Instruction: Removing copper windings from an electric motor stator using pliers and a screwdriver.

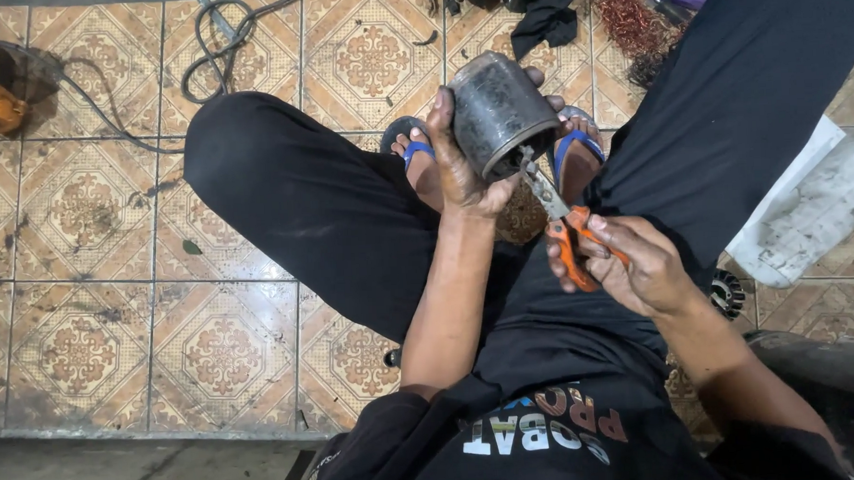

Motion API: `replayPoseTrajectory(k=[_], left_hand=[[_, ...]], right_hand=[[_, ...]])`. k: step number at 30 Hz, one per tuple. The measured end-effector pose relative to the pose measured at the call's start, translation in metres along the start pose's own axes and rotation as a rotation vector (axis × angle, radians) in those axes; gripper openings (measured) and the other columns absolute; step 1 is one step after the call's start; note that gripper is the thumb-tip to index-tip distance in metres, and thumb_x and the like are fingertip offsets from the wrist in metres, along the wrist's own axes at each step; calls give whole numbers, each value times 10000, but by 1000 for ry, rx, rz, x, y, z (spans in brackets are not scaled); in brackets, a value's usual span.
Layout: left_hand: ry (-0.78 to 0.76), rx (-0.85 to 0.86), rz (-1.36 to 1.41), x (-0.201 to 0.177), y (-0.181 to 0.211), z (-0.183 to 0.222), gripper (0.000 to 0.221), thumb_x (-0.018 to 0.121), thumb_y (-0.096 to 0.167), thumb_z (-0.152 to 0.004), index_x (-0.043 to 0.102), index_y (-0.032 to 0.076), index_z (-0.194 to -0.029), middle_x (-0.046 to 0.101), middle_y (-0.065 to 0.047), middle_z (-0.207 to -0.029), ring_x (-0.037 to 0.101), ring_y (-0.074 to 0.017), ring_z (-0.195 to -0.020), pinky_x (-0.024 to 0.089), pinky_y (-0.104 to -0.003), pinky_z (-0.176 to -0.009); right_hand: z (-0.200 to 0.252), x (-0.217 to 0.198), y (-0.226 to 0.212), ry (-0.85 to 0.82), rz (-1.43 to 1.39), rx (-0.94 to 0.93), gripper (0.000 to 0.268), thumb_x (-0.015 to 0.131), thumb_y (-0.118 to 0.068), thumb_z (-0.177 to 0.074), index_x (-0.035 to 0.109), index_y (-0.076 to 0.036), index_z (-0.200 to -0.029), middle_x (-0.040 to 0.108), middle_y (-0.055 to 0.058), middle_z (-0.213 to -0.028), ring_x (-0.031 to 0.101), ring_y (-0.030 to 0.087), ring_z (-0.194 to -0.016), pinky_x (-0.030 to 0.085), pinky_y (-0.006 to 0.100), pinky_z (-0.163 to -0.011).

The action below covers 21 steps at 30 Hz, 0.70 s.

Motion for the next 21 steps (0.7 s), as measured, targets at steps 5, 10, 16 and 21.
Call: replayPoseTrajectory(k=[5,10,16,21], left_hand=[[55,24,-129,3,2,-3,657,671,413,-1006,439,-17,-1445,620,-271,-1238,707,-432,-1054,602,-613,-963],[51,98,-411,6,9,-4,487,651,364,-1044,520,64,-1406,592,-237,-1239,654,-359,-1090,610,-525,-914],[191,103,-482,-3,6,-4,529,672,434,-1007,562,59,-1362,559,-229,-1248,584,-363,-1111,534,-502,-899],[133,42,-219,-5,-5,-2,582,596,397,-1058,425,34,-1481,626,-273,-1225,703,-448,-1057,649,-554,-881]], right_hand=[[1,-3,-12,81,481,-46,363,408,-146,-1053,650,98,-1169,670,139,-866,602,170,-670,499,257,-540],[18,54,-83,168,1539,-394,167,586,-13,-954,694,108,-993,672,181,-925,500,169,-492,421,282,-389],[23,68,-99,-12,2595,-517,407,567,-358,-1018,749,2,-1075,744,166,-1034,630,133,-620,537,193,-440],[24,87,-108,-160,2715,-419,383,592,-355,-966,750,-7,-995,751,178,-1052,577,94,-490,481,171,-359]])
Point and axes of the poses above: each hand's wrist, its own z-axis away from the middle knuckle, its own x-axis out of the palm, y = z × x, the point moved 10 cm from there along -z, towards the middle knuckle
